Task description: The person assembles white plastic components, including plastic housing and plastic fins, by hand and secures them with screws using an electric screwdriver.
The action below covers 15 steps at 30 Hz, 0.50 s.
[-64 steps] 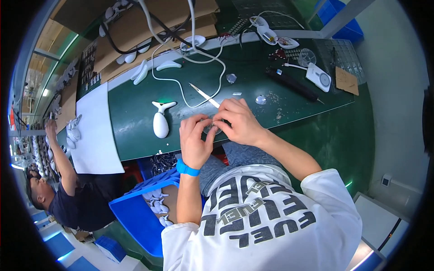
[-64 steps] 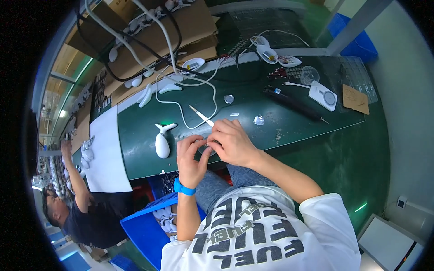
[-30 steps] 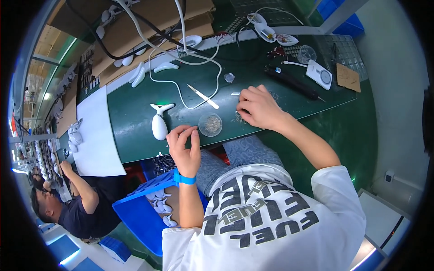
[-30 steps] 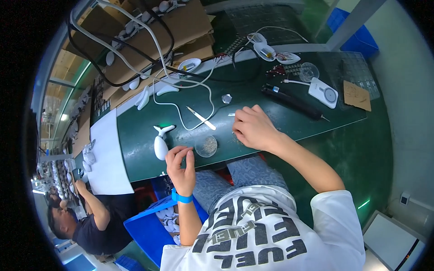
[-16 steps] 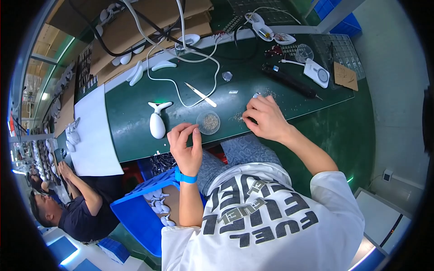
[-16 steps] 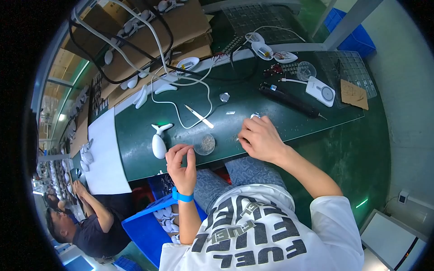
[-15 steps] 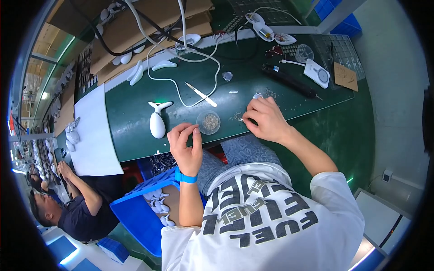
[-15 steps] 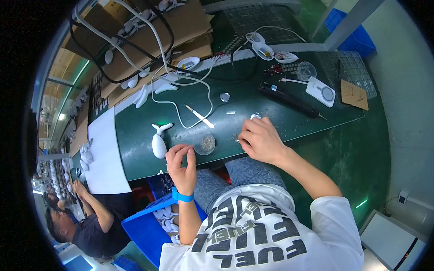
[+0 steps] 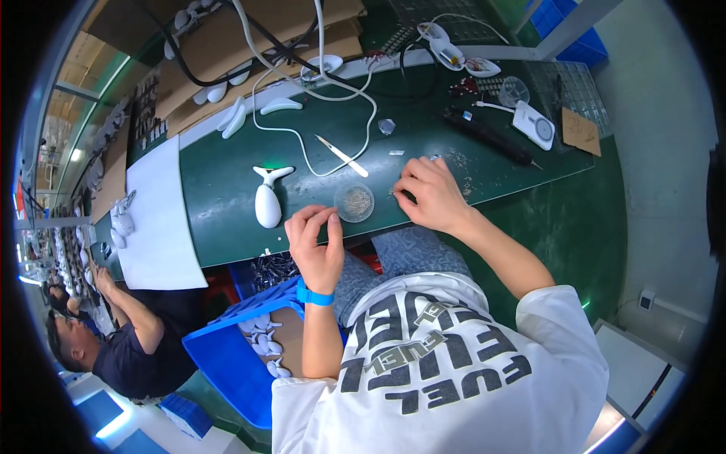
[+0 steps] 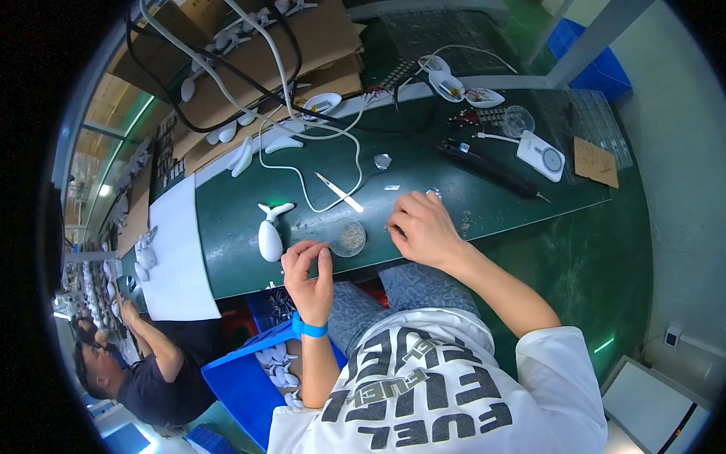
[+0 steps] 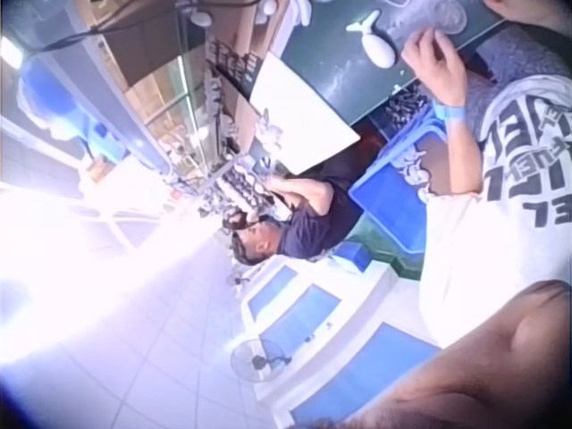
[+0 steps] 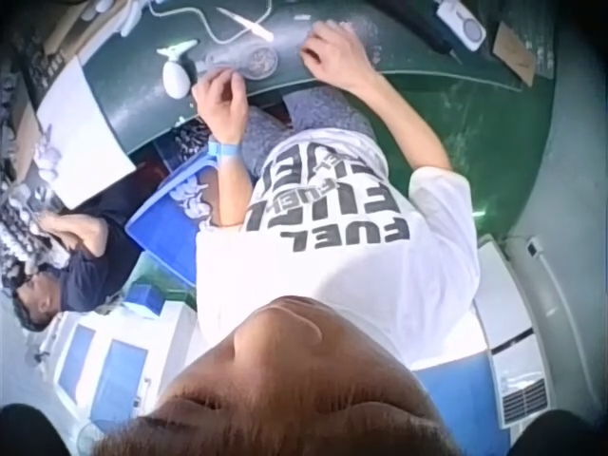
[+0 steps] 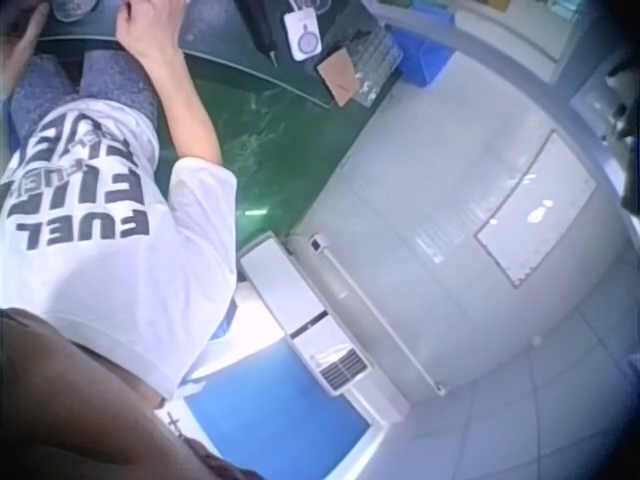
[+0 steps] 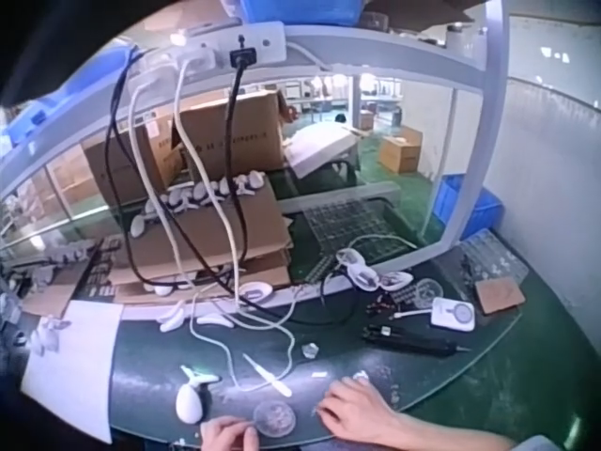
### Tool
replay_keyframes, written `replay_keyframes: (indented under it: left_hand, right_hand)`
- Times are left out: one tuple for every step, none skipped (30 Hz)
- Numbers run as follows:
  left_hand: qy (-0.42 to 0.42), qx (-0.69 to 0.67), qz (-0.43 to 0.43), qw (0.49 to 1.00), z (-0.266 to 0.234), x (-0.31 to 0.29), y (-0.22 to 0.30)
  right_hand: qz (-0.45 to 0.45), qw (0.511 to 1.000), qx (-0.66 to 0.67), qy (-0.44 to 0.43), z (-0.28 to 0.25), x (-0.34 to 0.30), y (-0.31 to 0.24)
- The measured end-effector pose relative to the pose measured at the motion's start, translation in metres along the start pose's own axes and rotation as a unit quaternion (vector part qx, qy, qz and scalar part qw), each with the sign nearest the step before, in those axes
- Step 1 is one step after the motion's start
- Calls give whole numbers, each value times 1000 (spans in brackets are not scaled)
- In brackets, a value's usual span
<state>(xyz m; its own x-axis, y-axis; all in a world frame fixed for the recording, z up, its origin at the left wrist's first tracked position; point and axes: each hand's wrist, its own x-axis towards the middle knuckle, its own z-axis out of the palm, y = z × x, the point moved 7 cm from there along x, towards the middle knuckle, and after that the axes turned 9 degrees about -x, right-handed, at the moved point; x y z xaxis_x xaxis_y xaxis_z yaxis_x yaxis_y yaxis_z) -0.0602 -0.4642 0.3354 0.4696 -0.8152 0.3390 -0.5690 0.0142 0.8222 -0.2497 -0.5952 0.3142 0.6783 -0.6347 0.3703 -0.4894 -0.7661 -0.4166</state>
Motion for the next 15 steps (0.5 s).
replay_keyframes:
  left_hand:
    - [-1, 1, 1, 1000, 0, 0, 0]
    - [1, 2, 1, 1000, 0, 0, 1]
    - [-3, 1, 8, 1000, 1, 1, 3]
    - [-7, -1, 16, 1000, 2, 3, 6]
    - [-13, -3, 17, 1000, 4, 5, 9]
    - [-11, -3, 16, 1000, 4, 7, 10]
    - [-23, -2, 16, 1000, 6, 9, 11]
    - [-35, -1, 16, 999, 8, 11, 13]
    - [-33, 0, 16, 999, 8, 14, 14]
    - [-53, -1, 29, 998, 10, 17, 16]
    - [-73, -2, 43, 996, 12, 20, 19]
    - [-90, -10, 54, 994, 15, 23, 22]
    - [-108, -18, 65, 992, 18, 26, 25]
    - [-113, -17, 81, 990, 19, 30, 31]
    - [-111, -15, 81, 990, 19, 31, 29]
  right_hand:
    - [-3, 1000, -5, -5, 4, 1, -2]
    - [-7, 1000, -10, -10, 6, 2, -3]
    - [-9, 1000, -9, -10, 6, 4, -3]
    - [-6, 1000, 0, -4, 3, 5, -3]
    - [-3, 1000, 9, 2, -1, 6, -2]
    - [-5, 1000, 9, 2, -5, 7, -3]
    - [2, 1000, 5, 5, -11, 9, -3]
    - [9, 1000, 1, 9, -18, 12, -5]
    - [7, 1000, 1, 9, -25, 15, -9]
    - [-3, 1000, 1, 24, -34, 20, -16]
    - [-12, 999, 2, 40, -41, 25, -23]
    - [-14, 999, 3, 40, -44, 30, -28]
    - [-46, 998, 13, 50, -46, 35, -38]
    - [-78, 995, 22, 62, -46, 40, -48]
    - [-94, 994, 21, 55, -40, 43, -55]
